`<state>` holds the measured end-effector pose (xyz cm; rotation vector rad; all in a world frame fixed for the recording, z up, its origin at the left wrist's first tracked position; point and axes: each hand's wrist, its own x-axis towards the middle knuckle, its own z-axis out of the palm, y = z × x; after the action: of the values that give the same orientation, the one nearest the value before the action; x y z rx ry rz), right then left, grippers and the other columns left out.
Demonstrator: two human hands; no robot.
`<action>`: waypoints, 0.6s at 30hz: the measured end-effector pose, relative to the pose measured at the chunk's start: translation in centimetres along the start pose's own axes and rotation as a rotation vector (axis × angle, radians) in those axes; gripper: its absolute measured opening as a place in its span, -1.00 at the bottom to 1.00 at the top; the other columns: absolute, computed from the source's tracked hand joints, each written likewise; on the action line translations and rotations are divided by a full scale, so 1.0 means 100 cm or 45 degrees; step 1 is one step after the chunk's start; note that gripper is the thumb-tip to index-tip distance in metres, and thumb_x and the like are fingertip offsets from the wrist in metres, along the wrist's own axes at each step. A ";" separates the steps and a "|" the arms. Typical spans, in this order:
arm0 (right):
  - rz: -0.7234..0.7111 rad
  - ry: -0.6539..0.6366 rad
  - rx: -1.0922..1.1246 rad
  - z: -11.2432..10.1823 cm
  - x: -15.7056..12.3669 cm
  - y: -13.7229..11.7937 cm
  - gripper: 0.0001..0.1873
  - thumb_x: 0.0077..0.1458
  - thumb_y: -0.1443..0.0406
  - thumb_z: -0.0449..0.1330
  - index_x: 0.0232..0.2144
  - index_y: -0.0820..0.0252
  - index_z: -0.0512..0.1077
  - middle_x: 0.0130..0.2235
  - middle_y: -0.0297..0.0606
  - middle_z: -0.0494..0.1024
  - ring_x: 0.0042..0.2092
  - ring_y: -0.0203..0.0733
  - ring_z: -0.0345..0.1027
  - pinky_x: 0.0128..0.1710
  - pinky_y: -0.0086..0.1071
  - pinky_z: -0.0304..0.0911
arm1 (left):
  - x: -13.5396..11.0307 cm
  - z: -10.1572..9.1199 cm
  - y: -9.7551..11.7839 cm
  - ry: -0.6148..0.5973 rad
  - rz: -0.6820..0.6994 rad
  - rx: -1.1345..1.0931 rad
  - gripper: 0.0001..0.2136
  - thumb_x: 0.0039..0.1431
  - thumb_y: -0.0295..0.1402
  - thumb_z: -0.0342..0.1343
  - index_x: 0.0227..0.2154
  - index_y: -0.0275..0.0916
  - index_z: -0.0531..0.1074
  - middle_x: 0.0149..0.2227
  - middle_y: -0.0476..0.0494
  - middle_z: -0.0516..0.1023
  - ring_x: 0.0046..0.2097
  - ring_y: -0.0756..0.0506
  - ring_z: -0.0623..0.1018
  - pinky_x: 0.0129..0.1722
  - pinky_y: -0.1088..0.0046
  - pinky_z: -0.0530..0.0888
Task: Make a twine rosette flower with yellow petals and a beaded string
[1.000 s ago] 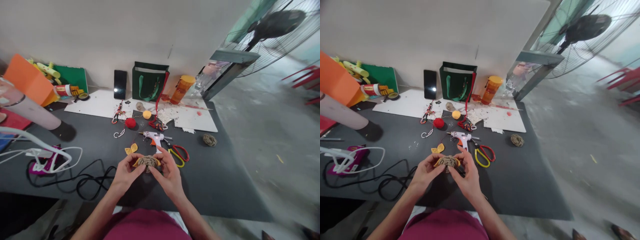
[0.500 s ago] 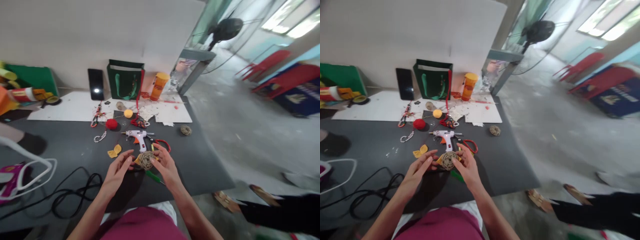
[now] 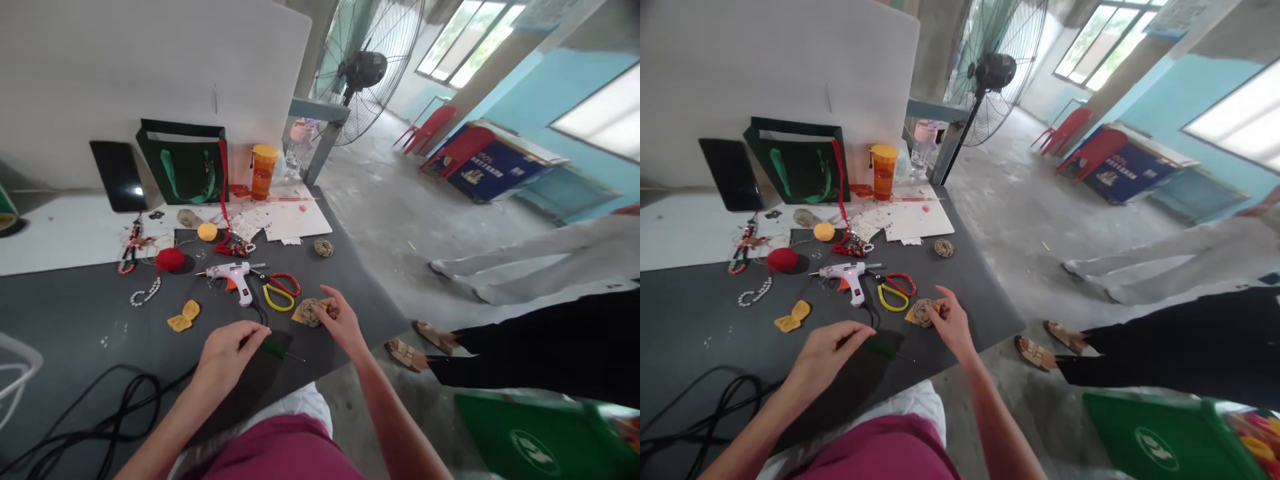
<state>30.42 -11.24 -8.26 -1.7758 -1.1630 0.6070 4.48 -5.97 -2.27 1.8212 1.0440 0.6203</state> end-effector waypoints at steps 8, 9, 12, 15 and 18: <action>-0.281 0.191 -0.264 -0.010 -0.016 -0.010 -0.73 0.23 0.30 0.03 -0.12 0.15 0.48 -0.16 -0.11 0.54 -0.16 -0.08 0.43 -0.16 -0.17 0.36 | 0.019 0.057 0.007 -0.084 0.609 0.710 -0.68 0.21 -0.51 0.04 0.02 -0.24 0.41 -0.02 -0.20 0.57 0.00 -0.19 0.50 -0.06 0.22 0.45; -0.333 0.210 -0.287 -0.009 -0.020 -0.011 -0.73 0.22 0.33 0.02 -0.13 0.14 0.48 -0.14 -0.11 0.54 -0.10 -0.06 0.40 -0.09 -0.13 0.33 | 0.021 0.063 0.007 -0.094 0.646 0.752 -0.65 0.23 -0.51 0.03 0.07 -0.24 0.37 0.04 -0.21 0.54 0.06 -0.20 0.47 0.00 0.20 0.42; -0.470 0.176 -0.340 -0.004 -0.029 -0.012 -0.73 0.15 0.41 0.05 -0.23 0.08 0.53 -0.17 -0.19 0.57 -0.09 -0.05 0.38 -0.03 -0.08 0.27 | 0.026 0.076 0.007 -0.131 0.690 0.843 -0.63 0.24 -0.49 0.02 0.11 -0.28 0.33 0.11 -0.25 0.49 0.15 -0.22 0.39 0.08 0.14 0.36; -0.523 0.205 -0.362 -0.005 -0.032 -0.008 -0.70 0.14 0.44 0.03 -0.23 0.08 0.52 -0.18 -0.20 0.57 -0.11 -0.06 0.39 -0.06 -0.09 0.28 | 0.029 0.076 0.008 -0.151 0.688 0.829 -0.68 0.23 -0.48 0.06 0.05 -0.27 0.39 0.07 -0.24 0.51 0.13 -0.22 0.41 0.07 0.14 0.37; -0.472 0.369 -0.367 -0.012 -0.031 -0.002 -0.69 0.21 0.41 -0.02 -0.11 0.13 0.45 -0.15 -0.12 0.53 -0.10 -0.04 0.37 -0.09 -0.09 0.29 | 0.031 0.072 0.011 -0.050 0.647 0.782 -0.71 0.24 -0.48 0.04 0.01 -0.24 0.42 0.02 -0.20 0.54 0.05 -0.19 0.46 0.02 0.19 0.41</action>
<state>29.95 -14.46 -7.76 -1.7468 -1.3751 -0.0396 12.05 -6.89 -4.58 2.6704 0.7889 0.5890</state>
